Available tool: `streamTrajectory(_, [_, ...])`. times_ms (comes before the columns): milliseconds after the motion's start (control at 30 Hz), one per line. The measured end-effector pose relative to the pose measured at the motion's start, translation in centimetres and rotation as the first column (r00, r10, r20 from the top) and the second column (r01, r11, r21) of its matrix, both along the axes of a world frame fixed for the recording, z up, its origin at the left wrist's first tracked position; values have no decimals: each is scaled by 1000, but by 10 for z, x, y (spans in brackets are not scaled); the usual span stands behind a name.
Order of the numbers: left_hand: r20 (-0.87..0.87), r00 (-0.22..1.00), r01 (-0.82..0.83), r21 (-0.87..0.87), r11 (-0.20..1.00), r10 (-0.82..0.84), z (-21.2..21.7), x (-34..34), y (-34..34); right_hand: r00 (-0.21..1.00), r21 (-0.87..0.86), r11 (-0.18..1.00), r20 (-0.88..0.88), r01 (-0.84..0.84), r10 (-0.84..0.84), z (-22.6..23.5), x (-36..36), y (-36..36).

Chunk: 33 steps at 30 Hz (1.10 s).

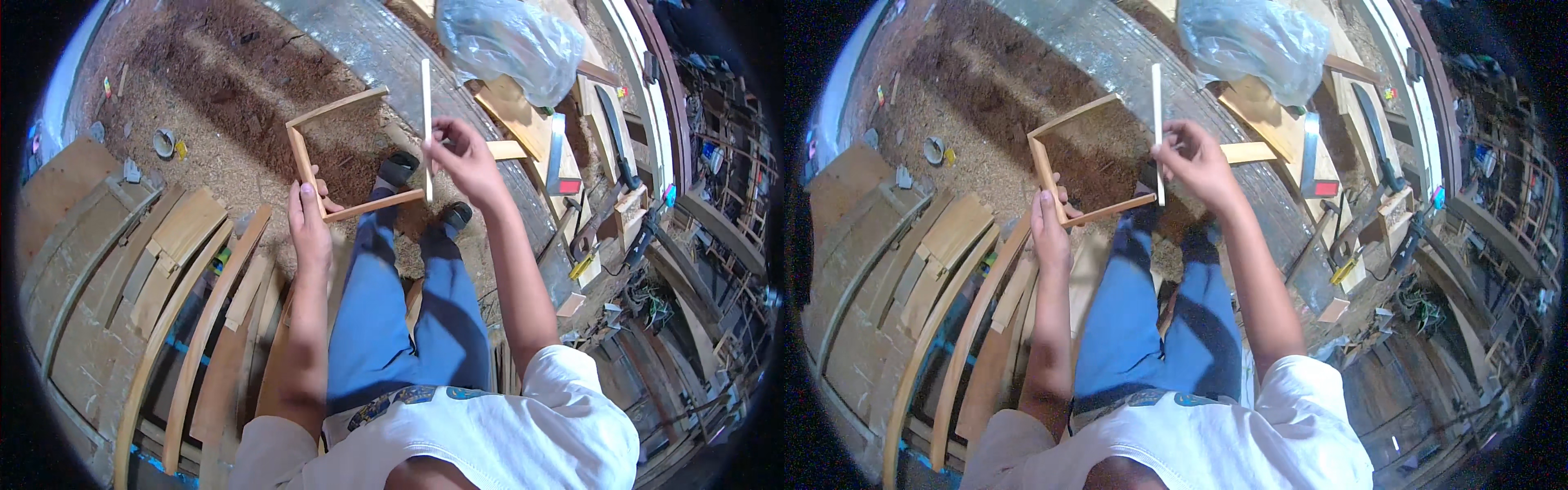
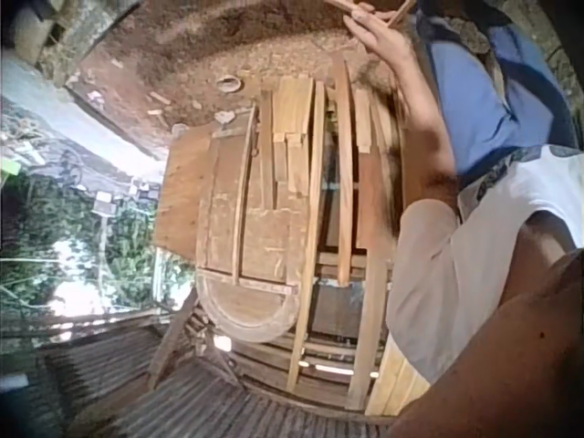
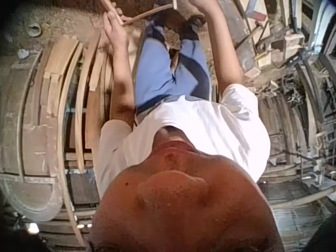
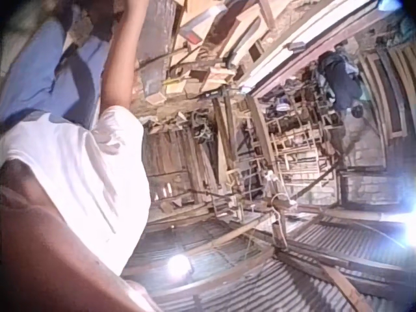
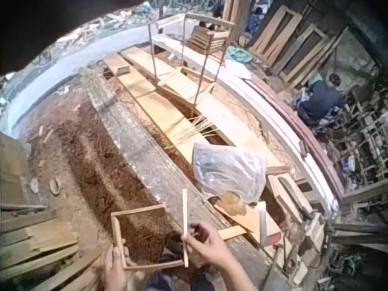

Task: The person aligns the wood components of a frame, picks up a hammer and nails, and hammers nails into the wood to join the pieces together.

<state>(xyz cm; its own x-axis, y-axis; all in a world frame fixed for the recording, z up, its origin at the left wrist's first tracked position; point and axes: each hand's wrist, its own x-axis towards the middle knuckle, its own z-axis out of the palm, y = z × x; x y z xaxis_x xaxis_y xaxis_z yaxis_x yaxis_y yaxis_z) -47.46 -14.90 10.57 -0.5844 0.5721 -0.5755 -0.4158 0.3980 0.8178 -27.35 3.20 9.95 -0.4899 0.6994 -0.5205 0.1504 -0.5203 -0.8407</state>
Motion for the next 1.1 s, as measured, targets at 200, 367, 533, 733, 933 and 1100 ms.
streamTrajectory(200, [33,992,121,114,986,-125,61,34,33,994,-58,997,-86,57,-62,81,62,-25])
streamTrajectory(367, [-24,958,284,221,933,-286,146,82,41,976,20,986,-144,168,-164,162,129,-59])
streamTrajectory(533, [-70,868,483,353,802,-492,222,153,33,947,143,936,-87,320,-311,245,220,-122])
streamTrajectory(733, [-193,700,670,510,539,-687,313,246,13,829,396,731,-196,556,-524,348,309,-212])
streamTrajectory(933, [-323,489,802,532,272,-811,380,337,-1,686,461,556,-177,691,-706,406,380,-293])
streamTrajectory(1100, [-289,354,740,668,78,-890,385,395,-5,566,517,377,-276,769,-777,424,423,-346])
